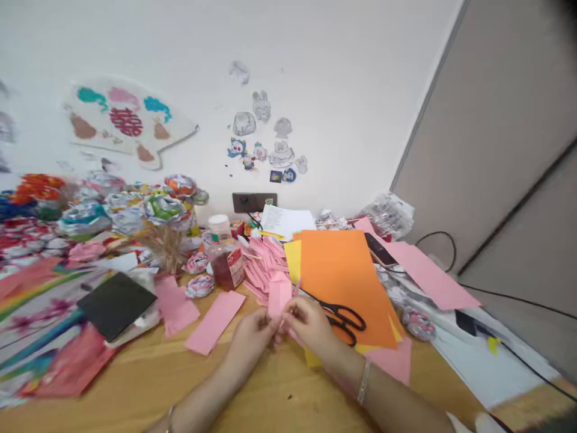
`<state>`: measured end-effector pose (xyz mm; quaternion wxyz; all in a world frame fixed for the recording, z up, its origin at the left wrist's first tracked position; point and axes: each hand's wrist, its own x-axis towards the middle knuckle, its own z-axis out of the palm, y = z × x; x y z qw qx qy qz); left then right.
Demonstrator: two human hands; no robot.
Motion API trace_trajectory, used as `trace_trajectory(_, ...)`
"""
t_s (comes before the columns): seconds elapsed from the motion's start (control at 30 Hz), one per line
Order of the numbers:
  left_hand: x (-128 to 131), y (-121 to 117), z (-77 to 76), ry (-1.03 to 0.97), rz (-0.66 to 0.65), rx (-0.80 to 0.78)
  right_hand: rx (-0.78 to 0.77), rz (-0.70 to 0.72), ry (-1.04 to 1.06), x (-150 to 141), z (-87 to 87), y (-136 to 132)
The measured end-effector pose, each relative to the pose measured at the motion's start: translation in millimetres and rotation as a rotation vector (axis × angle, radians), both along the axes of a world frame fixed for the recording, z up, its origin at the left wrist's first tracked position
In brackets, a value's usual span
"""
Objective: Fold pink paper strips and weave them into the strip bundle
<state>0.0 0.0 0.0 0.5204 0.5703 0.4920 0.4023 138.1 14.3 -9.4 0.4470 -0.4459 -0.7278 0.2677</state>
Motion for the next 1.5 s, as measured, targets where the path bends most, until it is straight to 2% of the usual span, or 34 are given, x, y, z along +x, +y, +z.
trace_trajectory(0.17, 1.1, 1.8, -8.2, -0.007, 0.027, -0.013, -0.039, 0.031, -0.024, -2.9, -4.4, -3.5)
trace_trajectory(0.33, 1.4, 1.4, -5.8, -0.022, 0.052, 0.008, -0.039, 0.001, -0.031, -4.8, -5.3, -4.5)
trace_trajectory(0.47, 0.2, 3.1, -5.5, -0.104, 0.015, -0.005, -0.03, -0.007, -0.027, -7.5, -5.0, -5.1)
trace_trajectory(0.67, -3.2, 4.4, -5.1, -0.115, -0.007, -0.049, -0.08, 0.01, -0.033, -6.0, -4.6, -5.3)
trace_trajectory(1.0, -7.2, 11.2, -13.8, -0.151, 0.007, -0.113, -0.118, 0.078, 0.223, 4.8, -2.1, 1.3)
trace_trajectory(1.17, -6.2, 9.7, -15.0, -0.115, -0.012, -0.088, -0.148, 0.076, 0.221, -0.8, -3.5, 0.2)
trace_trajectory(1.33, -8.0, 8.0, -7.3, 0.002, -0.002, -0.026, -0.136, 0.074, 0.227, -3.8, -0.3, -5.0)
trace_trajectory(1.4, -10.9, 7.5, 0.8, 0.076, -0.007, 0.022, -0.085, 0.004, 0.231, -0.1, 2.7, -4.7)
trace_trajectory(1.5, -16.0, 4.8, 16.4, 0.198, -0.149, 0.051, 0.03, -0.17, 0.195, 11.0, 10.3, -0.7)
